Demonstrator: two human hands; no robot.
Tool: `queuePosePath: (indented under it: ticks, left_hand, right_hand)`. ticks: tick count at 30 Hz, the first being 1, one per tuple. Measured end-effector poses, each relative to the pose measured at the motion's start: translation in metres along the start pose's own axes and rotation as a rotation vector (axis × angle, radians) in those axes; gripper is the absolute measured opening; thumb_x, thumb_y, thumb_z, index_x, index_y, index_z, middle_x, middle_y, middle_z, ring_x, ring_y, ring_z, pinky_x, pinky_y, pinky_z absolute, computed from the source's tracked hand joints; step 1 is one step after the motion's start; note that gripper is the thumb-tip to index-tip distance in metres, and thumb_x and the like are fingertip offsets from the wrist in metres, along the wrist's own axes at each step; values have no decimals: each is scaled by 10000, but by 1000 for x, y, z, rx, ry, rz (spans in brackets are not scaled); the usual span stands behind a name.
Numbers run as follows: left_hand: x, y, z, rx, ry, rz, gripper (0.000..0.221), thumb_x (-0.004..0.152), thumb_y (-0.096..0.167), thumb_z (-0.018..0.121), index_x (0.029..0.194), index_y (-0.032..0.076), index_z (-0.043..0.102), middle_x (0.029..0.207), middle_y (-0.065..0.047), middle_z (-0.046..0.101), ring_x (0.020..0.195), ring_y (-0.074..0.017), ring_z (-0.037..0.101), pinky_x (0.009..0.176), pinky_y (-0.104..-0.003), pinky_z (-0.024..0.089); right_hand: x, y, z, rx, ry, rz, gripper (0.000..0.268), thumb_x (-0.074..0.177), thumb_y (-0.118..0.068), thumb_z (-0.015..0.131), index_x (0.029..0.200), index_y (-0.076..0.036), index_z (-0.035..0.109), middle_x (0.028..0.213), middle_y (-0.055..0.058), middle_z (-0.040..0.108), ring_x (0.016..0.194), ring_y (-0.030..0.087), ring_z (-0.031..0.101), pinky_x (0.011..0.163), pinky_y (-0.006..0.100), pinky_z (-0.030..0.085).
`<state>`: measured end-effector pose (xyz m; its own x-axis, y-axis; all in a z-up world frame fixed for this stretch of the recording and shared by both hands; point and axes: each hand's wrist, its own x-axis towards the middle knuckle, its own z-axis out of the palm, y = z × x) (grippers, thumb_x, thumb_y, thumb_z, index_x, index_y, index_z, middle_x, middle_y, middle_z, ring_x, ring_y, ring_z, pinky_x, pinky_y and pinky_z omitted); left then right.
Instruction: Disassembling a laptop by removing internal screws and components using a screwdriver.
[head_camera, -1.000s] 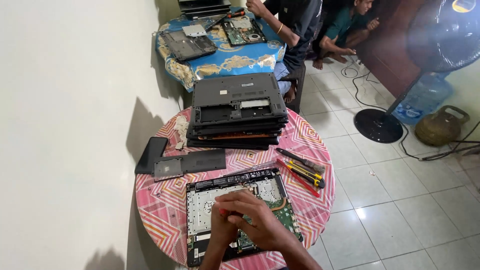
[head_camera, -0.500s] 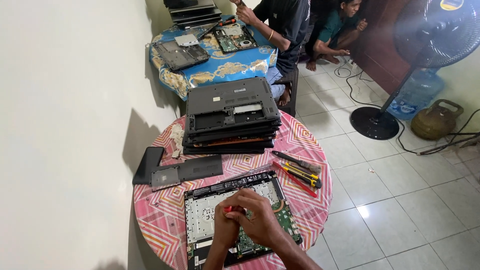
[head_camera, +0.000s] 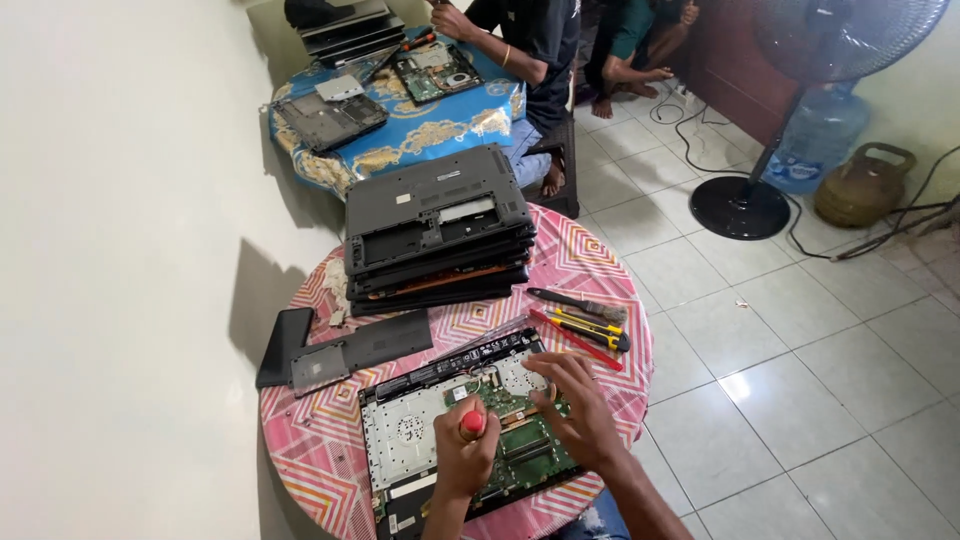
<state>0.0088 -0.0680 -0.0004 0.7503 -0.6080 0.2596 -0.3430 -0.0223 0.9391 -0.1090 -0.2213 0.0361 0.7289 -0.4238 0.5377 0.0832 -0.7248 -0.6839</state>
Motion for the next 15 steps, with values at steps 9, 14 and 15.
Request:
queuePosePath:
  ticks: [9, 14, 15]
  left_hand:
    - [-5, -24, -13, -216, 152, -19, 447, 889, 110, 696, 594, 166, 365, 466, 25, 311, 381, -91, 274, 325, -267, 220]
    - [12, -63, -71, -469, 321, -138, 281, 947, 171, 601, 751, 134, 404, 450, -28, 351, 315, -151, 362, 305, -301, 292]
    - [16, -87, -96, -577, 232, -187, 193, 1031, 165, 538, 872, 152, 430, 555, -7, 370, 392, -173, 412, 346, -347, 370]
  right_hand:
    - [-35, 88, -12, -209, 6, 87, 255, 972, -152, 625, 1210, -98, 699, 1211, 94, 708, 1127, 281, 653, 873, 441, 560]
    - [-36, 87, -7, -336, -20, 158, 249, 956, -164, 651, 1197, -154, 711, 1197, 20, 723, 1144, 242, 609, 889, 419, 542]
    - [-35, 85, -7, -353, -18, 136, 213, 955, -151, 654, 1159, -151, 716, 1165, 6, 726, 1123, 237, 605, 839, 403, 553]
